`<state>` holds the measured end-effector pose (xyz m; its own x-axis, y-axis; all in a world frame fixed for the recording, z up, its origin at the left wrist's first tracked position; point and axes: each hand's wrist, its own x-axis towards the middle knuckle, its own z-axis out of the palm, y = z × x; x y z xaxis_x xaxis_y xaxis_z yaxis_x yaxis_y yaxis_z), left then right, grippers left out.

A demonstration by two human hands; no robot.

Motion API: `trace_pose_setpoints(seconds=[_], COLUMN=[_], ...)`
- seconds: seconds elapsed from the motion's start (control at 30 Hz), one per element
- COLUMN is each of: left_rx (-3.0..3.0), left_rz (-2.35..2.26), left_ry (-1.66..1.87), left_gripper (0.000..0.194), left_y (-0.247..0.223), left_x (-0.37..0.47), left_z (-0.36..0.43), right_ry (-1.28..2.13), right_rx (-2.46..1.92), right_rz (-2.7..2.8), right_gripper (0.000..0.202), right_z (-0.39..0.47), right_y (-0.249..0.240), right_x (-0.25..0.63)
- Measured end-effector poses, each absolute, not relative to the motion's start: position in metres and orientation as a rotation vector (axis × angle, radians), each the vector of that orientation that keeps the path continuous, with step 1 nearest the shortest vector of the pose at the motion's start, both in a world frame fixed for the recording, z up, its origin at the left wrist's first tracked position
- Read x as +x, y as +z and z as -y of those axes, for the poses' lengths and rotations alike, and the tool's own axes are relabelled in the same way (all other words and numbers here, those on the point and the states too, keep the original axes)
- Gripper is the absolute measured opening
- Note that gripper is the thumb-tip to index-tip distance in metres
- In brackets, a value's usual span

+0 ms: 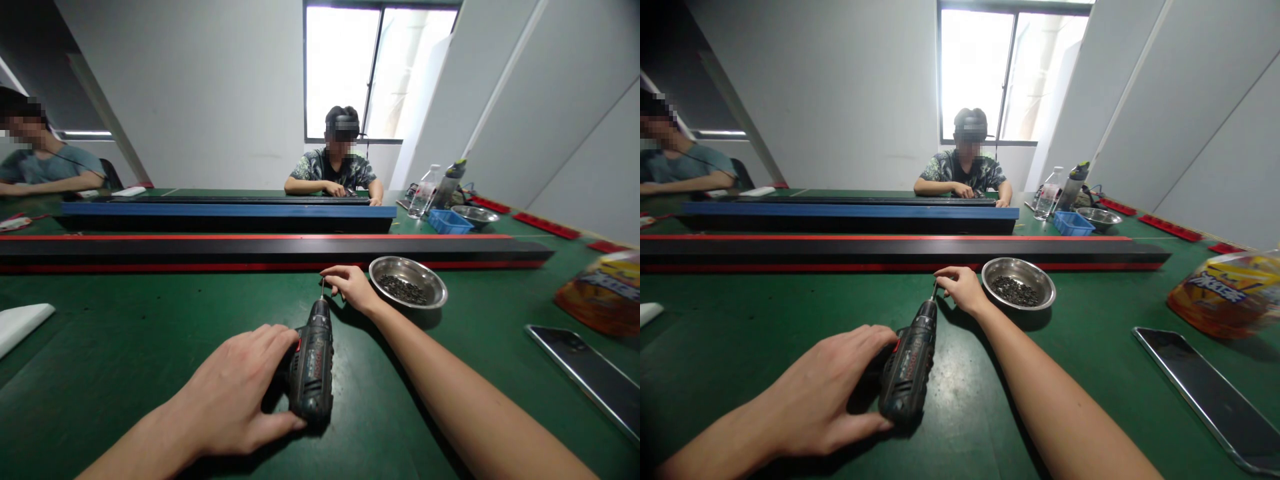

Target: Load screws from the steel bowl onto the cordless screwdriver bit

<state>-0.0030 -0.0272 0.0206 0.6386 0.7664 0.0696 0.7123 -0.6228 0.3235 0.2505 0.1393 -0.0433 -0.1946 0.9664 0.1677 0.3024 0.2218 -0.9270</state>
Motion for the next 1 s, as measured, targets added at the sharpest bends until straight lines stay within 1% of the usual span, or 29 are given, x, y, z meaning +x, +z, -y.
trace_pose_setpoints(seconds=[0.23,0.7,1.0], left_rx=[2.611,2.617,2.665], left_rz=[-1.19,-1.19,-1.231], left_ry=[0.29,0.314,0.288], left_gripper=[0.063,0.067,0.07], left_y=[0.0187,0.0148,0.0124], left_x=[-0.004,-0.0055,-0.0044], left_z=[0.0278,0.0267,0.0252], right_ry=[0.984,1.022,0.835], right_rx=[-1.193,-1.201,-1.383], right_rz=[1.665,1.655,1.65], right_gripper=[0.031,0.032,0.032], right_z=[-0.1391,-0.1385,-0.1366], right_y=[-0.0439,-0.0419,-0.0406], right_x=[0.2502,0.2506,0.2486])
